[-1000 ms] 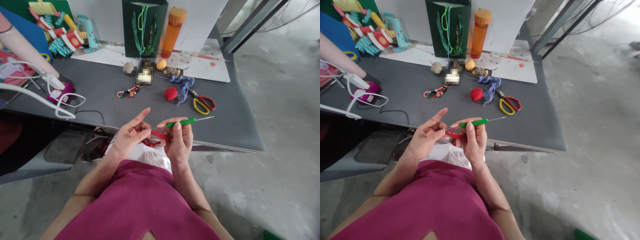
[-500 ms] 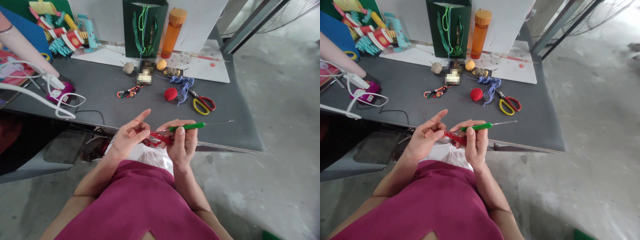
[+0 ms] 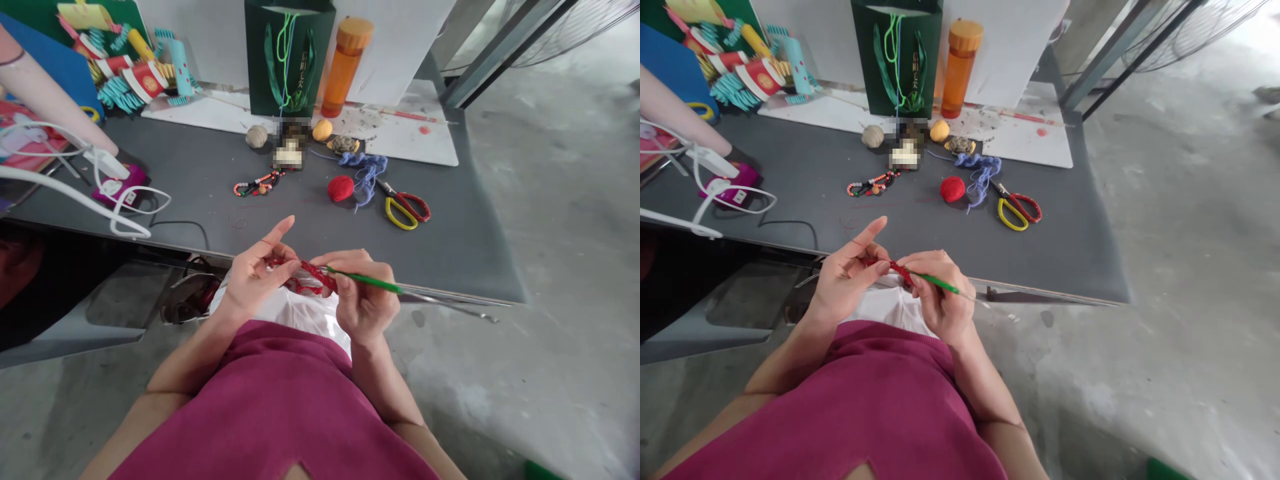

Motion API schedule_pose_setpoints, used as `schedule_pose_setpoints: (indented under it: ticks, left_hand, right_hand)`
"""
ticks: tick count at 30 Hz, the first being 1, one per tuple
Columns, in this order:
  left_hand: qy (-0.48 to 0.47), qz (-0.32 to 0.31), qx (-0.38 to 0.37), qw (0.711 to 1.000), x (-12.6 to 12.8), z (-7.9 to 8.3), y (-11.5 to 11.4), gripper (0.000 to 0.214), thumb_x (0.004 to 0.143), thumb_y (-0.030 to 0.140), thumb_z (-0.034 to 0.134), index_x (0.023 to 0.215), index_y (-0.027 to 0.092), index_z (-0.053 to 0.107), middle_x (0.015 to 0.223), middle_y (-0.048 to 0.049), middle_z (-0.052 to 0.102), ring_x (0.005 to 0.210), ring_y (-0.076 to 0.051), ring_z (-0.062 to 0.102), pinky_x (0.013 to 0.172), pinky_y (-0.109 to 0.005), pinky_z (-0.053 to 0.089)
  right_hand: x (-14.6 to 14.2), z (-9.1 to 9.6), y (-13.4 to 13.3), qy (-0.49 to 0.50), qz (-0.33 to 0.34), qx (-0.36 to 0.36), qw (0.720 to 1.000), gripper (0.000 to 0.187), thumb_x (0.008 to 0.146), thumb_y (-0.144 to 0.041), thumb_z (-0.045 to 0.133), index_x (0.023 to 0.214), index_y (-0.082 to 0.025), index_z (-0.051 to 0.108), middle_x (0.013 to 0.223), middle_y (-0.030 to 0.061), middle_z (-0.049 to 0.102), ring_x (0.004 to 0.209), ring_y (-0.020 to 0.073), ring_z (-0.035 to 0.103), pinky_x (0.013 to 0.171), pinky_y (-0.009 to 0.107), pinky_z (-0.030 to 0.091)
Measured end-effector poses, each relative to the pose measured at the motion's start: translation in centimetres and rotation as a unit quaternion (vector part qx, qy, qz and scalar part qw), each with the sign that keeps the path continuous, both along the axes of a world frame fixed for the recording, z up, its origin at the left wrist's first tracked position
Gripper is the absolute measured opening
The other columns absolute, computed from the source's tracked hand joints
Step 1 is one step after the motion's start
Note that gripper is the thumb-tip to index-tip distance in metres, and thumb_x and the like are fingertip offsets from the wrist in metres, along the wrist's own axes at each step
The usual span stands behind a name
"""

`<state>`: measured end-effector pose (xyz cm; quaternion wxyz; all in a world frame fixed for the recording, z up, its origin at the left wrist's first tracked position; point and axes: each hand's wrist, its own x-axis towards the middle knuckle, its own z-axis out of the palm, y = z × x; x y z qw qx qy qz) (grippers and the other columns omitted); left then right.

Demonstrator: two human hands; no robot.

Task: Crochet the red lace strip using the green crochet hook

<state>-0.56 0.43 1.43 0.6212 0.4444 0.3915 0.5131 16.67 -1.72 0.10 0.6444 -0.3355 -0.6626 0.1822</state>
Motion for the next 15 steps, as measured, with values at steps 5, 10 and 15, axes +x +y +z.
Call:
schedule_pose_setpoints:
  ticks: [5,10,15]
  left_hand:
    - [-0.019,0.04,0.018,0.999,0.3,0.3,-0.2,0.065,0.075,0.024,0.094,0.137,0.028,0.076,0.077,0.0018,0.073,0.074,-0.012,0.064,0.074,-0.024,0.053]
    - [-0.156,-0.049,-0.117,0.979,0.1,0.1,0.1,0.064,0.07,0.025,0.098,0.13,0.028,0.079,0.075,0.0047,0.07,0.067,-0.008,0.061,0.069,-0.022,0.052]
    - [-0.214,-0.119,-0.191,0.951,0.0,-0.3,0.4,0.057,0.07,0.024,0.099,0.124,0.028,0.082,0.066,0.0072,0.061,0.063,-0.006,0.055,0.07,-0.022,0.05]
  right_hand:
    - [0.1,-0.3,-0.1,-0.108,-0.016,0.012,0.994,0.04,0.099,-0.014,0.067,0.131,-0.036,0.072,0.112,0.0035,0.085,0.094,0.021,0.083,0.072,0.034,0.069]
    - [-0.8,-1.0,-0.3,-0.058,-0.029,0.02,0.998,0.041,0.095,-0.013,0.073,0.127,-0.038,0.075,0.116,0.0017,0.086,0.095,0.0219,0.084,0.075,0.035,0.071]
    - [-1.7,-1.6,-0.7,0.096,-0.084,-0.068,0.99,0.013,0.101,-0.022,0.068,0.11,-0.029,0.074,0.095,0.0018,0.085,0.08,0.0193,0.083,0.067,0.032,0.068]
